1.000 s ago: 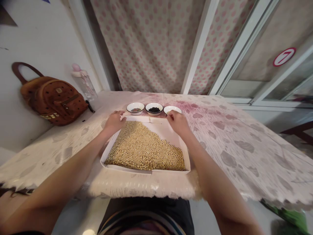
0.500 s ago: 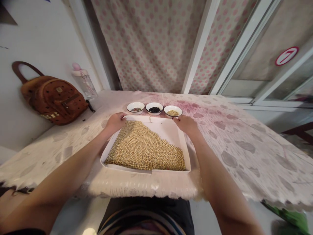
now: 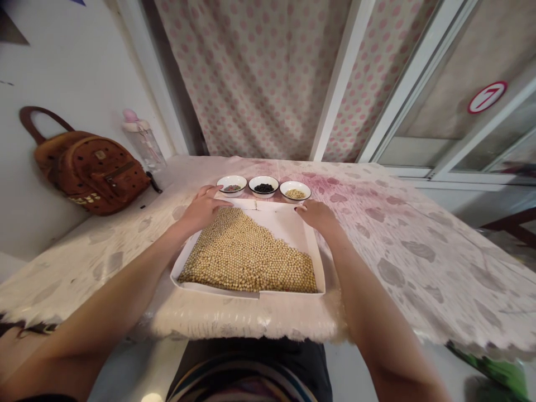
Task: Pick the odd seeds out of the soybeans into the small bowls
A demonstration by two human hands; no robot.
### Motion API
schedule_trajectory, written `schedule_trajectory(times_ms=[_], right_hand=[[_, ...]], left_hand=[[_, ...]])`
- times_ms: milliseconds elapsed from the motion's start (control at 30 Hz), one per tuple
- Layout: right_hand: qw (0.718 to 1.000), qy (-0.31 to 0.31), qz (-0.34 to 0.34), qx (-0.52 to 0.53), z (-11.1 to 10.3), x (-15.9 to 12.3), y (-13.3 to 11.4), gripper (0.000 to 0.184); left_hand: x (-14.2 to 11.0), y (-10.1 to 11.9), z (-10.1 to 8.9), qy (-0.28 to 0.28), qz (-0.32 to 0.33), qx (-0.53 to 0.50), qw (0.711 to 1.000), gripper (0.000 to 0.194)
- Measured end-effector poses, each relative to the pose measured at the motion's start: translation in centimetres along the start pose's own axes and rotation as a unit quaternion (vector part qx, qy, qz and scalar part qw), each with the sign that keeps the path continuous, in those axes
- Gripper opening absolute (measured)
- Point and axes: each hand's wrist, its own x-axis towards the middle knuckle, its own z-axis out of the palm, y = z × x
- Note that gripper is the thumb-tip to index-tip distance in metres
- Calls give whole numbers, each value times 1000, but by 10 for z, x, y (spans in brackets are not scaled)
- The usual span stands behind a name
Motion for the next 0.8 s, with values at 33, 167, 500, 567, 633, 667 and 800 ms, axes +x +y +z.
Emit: schedule_trajectory(times_ms=[33,167,500,567,633,667,800], right_hand=[[1000,1,1,1,0,0,0,39],[1000,-1,6,3,0,-1,0,39],[1000,-1,4,7,0,0,0,37],[1000,-1,6,10,-1,-1,0,36],[1000,12,16,15,-2,-2,-2,34],[999,30,21,19,-4,-3,-3,33],[990,136,25,42,-12,-7,-12,28]], left_hand=[[0,0,0,-4,-1,-2,1000,46],[0,-2,0,-20,-7,2,1000,45],[0,-3,1,-23,-6,8,1000,44],[0,-5,3,-8,-13,1,1000,44],[2,-8,6,17,-25,-15,999,43],[3,-10,7,30,-29,-27,999,43],[8,-18,9,69,-52,-70,994,44]])
